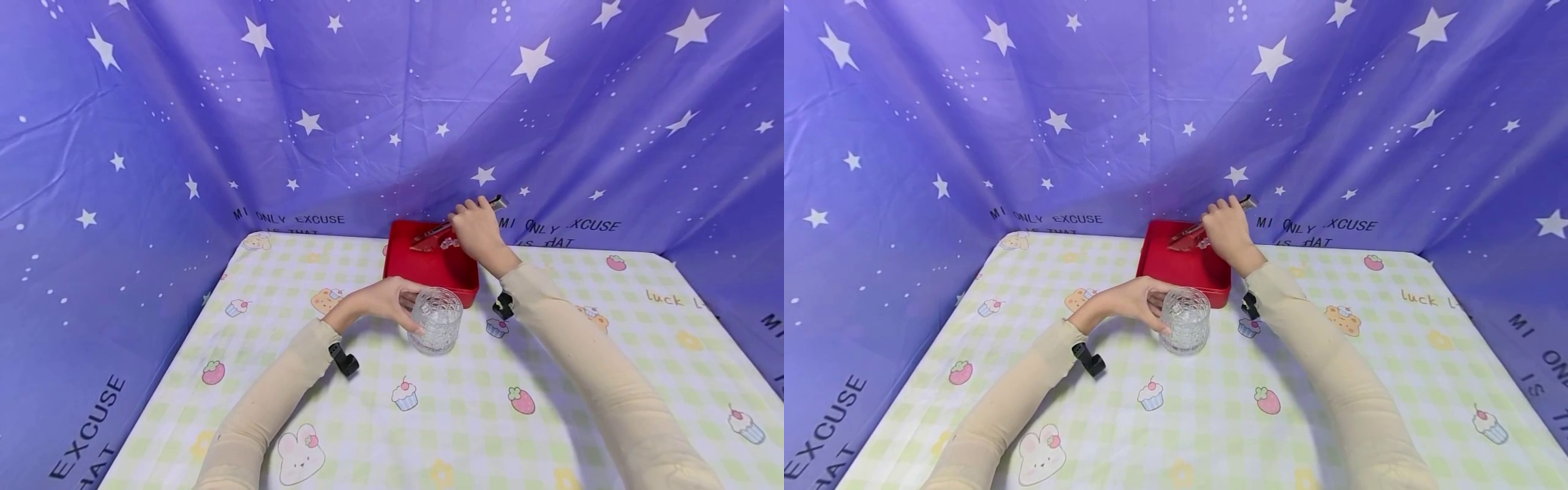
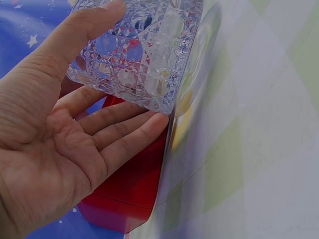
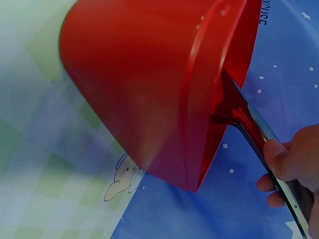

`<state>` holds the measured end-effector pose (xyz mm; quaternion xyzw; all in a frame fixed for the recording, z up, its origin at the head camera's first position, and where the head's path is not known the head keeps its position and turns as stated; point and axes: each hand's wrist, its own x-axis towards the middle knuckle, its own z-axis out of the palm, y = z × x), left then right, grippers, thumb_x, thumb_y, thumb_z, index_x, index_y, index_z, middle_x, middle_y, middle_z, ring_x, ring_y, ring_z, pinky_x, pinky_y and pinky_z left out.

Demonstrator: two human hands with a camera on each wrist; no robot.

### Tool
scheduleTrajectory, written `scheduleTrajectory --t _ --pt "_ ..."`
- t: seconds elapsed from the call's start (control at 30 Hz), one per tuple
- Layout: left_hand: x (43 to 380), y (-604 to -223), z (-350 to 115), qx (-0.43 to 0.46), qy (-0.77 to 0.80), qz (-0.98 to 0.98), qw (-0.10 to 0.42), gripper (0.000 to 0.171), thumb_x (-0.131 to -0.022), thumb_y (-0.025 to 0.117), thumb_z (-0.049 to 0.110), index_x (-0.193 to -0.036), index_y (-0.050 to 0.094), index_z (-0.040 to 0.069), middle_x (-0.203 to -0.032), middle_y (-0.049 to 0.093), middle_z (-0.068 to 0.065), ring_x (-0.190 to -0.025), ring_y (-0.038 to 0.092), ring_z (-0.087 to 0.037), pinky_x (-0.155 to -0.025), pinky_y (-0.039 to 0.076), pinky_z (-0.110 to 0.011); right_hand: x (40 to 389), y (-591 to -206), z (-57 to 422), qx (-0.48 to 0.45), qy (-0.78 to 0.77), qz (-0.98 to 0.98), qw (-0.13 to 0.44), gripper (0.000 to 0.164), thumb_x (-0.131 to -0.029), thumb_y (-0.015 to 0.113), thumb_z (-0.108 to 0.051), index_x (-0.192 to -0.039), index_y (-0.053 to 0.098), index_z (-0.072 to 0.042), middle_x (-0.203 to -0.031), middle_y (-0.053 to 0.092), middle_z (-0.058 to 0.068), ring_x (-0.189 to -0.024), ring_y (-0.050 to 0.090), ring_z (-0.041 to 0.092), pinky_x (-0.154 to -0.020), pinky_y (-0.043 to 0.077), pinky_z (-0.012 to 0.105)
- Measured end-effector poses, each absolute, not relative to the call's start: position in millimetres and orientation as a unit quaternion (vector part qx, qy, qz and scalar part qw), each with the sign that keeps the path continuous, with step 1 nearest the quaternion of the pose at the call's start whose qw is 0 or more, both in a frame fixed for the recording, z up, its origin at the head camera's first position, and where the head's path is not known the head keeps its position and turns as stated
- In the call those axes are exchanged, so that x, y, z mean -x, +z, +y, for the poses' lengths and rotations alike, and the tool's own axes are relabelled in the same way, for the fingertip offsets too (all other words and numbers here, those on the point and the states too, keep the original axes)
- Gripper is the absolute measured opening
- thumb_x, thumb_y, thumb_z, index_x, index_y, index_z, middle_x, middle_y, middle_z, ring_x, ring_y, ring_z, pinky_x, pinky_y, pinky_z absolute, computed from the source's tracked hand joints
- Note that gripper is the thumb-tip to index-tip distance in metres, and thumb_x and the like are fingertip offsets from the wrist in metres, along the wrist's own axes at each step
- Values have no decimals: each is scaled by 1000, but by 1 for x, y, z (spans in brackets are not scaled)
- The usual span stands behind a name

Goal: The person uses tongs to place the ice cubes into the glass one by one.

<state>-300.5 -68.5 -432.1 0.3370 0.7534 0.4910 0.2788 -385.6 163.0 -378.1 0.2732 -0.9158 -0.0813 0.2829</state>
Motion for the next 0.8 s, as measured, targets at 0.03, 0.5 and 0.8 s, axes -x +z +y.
scheduleTrajectory --t 0.03,0.5,0.8 --pt "300 -432 -69 -337 491 754 279 78 -74 89 1 -145 56 5 -136 67 -14 -122 67 -22 -102 56 -26 385 -378 163 -273 -81 -916 283 18 -93 61 -3 -81 74 -5 -83 70 15 -82 60 35 -79 42 45" --pt "299 -430 -69 -337 495 751 279 79 -74 88 -1 -146 55 4 -136 66 -16 -123 66 -23 -103 56 -27 383 -383 168 -257 -73 -920 287 16 -91 62 -2 -82 76 -4 -81 71 15 -79 61 34 -79 43 47" --pt "299 -431 -69 -338 500 747 281 77 -75 88 -1 -145 56 4 -136 67 -16 -123 66 -23 -103 56 -27 381 -386 168 -269 -77 -907 316 26 -92 54 2 -75 73 -3 -76 69 17 -76 60 35 -77 43 47"
